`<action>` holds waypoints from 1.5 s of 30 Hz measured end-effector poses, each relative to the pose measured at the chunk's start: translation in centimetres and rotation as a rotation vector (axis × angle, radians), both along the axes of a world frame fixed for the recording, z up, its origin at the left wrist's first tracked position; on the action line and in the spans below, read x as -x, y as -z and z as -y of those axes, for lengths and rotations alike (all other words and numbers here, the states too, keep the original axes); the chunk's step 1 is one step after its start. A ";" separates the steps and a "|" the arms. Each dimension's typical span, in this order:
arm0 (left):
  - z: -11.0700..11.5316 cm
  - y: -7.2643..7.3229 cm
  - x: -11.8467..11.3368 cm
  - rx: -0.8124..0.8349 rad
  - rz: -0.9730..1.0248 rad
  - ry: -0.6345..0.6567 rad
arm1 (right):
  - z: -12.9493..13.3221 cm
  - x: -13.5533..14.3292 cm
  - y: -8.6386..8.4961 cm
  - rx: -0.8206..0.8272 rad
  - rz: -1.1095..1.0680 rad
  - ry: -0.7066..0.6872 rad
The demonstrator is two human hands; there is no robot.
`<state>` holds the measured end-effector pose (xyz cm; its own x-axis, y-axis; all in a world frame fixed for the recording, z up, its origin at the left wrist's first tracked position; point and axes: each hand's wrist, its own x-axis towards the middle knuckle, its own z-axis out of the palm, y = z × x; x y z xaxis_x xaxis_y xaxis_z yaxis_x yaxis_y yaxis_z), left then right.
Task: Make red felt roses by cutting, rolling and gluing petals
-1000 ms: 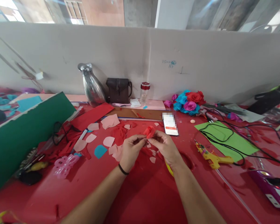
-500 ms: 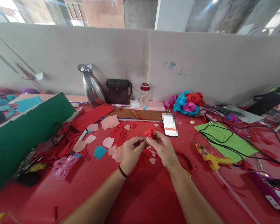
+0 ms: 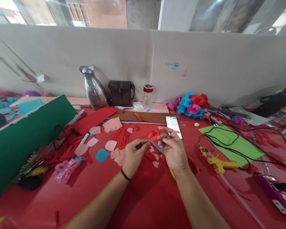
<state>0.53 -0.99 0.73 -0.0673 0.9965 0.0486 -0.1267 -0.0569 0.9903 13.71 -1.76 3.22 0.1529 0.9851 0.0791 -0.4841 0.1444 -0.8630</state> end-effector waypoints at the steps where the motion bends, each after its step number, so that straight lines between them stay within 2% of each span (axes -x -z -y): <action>1: 0.0 0.0 0.0 -0.002 -0.007 -0.005 | 0.0 0.0 -0.1 -0.001 -0.015 0.015; 4: 0.0 -0.1 0.0 -0.013 -0.022 -0.009 | -0.1 0.0 -0.1 0.028 0.003 0.074; 8: 0.1 -0.1 0.0 -0.029 -0.033 -0.022 | -0.4 0.4 0.6 0.136 0.185 0.163; 13: 0.1 -0.2 0.1 -0.051 -0.064 -0.024 | -0.6 0.8 1.2 0.125 0.293 0.050; 17: 0.1 -0.1 0.1 -0.058 -0.071 -0.027 | -0.4 0.9 1.3 0.069 0.384 0.035; 26: 0.1 0.2 0.2 -0.104 -0.147 -0.044 | -0.2 1.4 1.1 0.041 0.392 0.048; 33: 0.4 -0.2 0.2 -0.170 -0.286 -0.102 | 0.0 1.5 1.2 0.026 0.497 0.110; 45: 0.7 -0.5 0.3 -0.301 -0.458 -0.146 | 0.2 1.9 1.4 0.017 0.414 0.147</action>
